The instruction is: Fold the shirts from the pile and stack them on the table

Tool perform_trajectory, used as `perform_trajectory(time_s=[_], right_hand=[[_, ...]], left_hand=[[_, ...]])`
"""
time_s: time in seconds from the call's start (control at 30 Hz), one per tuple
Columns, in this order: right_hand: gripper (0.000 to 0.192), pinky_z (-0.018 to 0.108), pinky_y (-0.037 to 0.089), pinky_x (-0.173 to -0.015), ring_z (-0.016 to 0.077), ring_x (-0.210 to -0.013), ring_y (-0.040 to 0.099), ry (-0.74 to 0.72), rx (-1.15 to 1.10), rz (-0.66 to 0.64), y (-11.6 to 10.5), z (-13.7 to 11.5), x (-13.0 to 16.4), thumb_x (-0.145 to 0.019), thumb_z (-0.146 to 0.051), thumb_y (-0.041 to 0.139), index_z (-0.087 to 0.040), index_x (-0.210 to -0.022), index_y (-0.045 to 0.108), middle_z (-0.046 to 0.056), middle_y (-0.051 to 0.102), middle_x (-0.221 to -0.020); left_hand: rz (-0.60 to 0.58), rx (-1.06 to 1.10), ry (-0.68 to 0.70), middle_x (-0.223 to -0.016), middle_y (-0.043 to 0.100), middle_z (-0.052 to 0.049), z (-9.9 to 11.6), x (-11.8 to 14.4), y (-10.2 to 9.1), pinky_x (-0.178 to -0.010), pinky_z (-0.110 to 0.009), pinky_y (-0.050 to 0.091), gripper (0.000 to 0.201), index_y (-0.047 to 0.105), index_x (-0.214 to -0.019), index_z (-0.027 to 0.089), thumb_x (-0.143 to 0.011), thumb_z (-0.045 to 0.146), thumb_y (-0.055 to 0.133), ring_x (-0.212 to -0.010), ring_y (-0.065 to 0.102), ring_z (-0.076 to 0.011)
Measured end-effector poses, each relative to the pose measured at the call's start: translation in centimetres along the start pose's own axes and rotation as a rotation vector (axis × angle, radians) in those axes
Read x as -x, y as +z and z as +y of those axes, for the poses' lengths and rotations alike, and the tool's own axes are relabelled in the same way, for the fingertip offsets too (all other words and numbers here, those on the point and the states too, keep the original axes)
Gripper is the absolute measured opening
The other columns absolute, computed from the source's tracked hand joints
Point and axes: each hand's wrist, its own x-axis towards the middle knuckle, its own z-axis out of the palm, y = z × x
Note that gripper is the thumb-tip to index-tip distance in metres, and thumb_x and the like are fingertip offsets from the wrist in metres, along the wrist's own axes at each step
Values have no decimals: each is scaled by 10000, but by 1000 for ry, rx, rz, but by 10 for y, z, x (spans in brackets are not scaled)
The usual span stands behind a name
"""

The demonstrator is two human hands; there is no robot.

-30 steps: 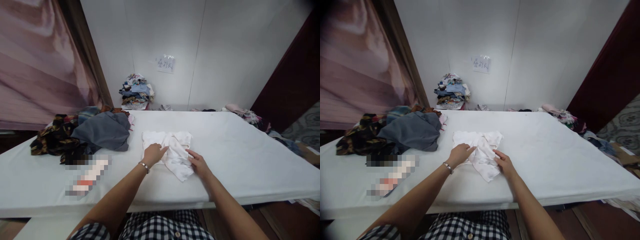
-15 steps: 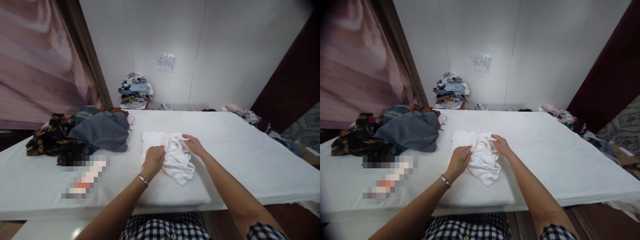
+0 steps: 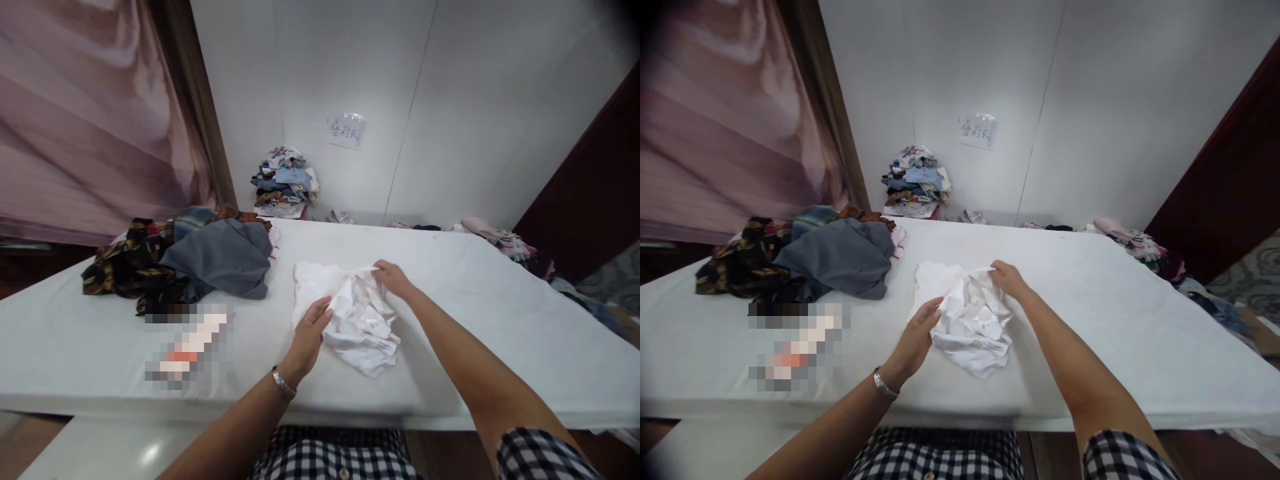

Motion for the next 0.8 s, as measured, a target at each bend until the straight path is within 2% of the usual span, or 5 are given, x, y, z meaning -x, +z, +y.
perform_trajectory(time_s=[0.13,0.3,0.53,0.7,0.8], right_hand=[[165,252,406,-627,153,-668,529,55,-99,409,-51,-20,-11,-768,-291,475,-198,-796,608,-21,606,-699],[144,241,353,-577,128,-572,441,-33,-73,603,-85,-59,-20,-785,-301,488,-200,-749,584,-55,484,-574],[123,228,324,-536,108,-535,419,-96,-92,635,-93,-94,-17,-795,-268,493,-198,-728,568,-66,466,-560],[117,216,310,-519,101,-546,412,-61,-143,792,-133,-78,-10,-798,-241,509,-183,-734,586,-62,473,-573],[80,212,317,-525,96,-569,427,-97,-153,877,-154,-82,-3,-790,-221,554,-176,-742,599,-52,500,-608]], left_hand=[[-214,120,-120,-1290,599,-27,-5,7,10,-926,-393,487,558,502,-1269,389,-730,478,616,-1180,563,-253],[-429,17,-86,-1300,592,-25,-13,14,44,-980,-374,454,604,527,-1210,425,-632,442,703,-1229,528,-235],[-283,-207,-138,-964,722,-74,-24,0,72,-732,-380,514,340,661,-980,284,-684,448,630,-916,681,-258],[-74,-673,47,-802,721,-53,50,-36,8,-777,-363,496,162,688,-716,208,-717,318,568,-906,650,-262],[305,-982,475,-936,729,-18,135,-58,-33,-856,-345,482,243,710,-865,220,-748,213,497,-965,633,-234]])
